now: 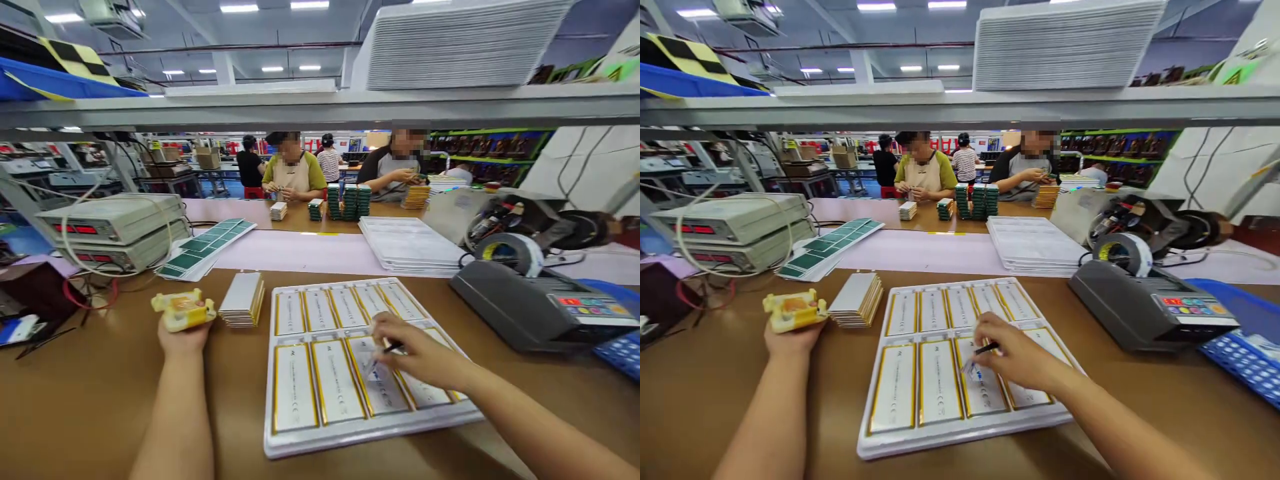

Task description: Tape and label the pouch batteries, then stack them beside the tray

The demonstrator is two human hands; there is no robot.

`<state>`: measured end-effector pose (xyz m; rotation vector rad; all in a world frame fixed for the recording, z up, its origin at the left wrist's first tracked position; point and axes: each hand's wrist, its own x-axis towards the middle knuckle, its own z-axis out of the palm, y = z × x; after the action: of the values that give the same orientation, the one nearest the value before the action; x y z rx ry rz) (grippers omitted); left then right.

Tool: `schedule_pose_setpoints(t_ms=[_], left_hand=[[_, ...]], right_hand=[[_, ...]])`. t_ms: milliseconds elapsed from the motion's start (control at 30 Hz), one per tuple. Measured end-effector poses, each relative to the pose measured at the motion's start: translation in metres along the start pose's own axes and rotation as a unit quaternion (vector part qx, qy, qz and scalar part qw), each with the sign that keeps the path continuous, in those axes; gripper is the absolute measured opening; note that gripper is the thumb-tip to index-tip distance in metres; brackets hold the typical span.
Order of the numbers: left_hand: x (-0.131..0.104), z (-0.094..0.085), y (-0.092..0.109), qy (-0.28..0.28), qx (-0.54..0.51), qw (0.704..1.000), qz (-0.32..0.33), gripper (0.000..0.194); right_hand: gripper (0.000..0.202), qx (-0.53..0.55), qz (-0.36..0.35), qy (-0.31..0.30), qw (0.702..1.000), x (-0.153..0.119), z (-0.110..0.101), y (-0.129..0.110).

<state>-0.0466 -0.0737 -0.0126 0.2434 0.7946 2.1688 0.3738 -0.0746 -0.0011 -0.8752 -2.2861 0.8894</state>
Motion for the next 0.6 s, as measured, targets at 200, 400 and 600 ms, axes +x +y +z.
schedule_pose_setpoints(t_ms=[200, 400, 600], left_hand=[[0.009, -0.009, 0.001, 0.041, -0.028, 0.999, 0.001, 0.030], [0.012, -0.009, -0.001, 0.028, -0.054, 0.998, -0.013, 0.029], [-0.002, -0.002, 0.008, 0.005, 0.014, 1.000, -0.005, 0.040]], right_hand=[[0.026, -0.117, -0.009, -0.138, 0.983, 0.050, 0.051, -0.014], [0.042, -0.117, 0.059, -0.035, 0.991, 0.056, 0.060, 0.006], [0.014, -0.106, 0.097, 0.064, 0.988, 0.059, 0.058, 0.006]])
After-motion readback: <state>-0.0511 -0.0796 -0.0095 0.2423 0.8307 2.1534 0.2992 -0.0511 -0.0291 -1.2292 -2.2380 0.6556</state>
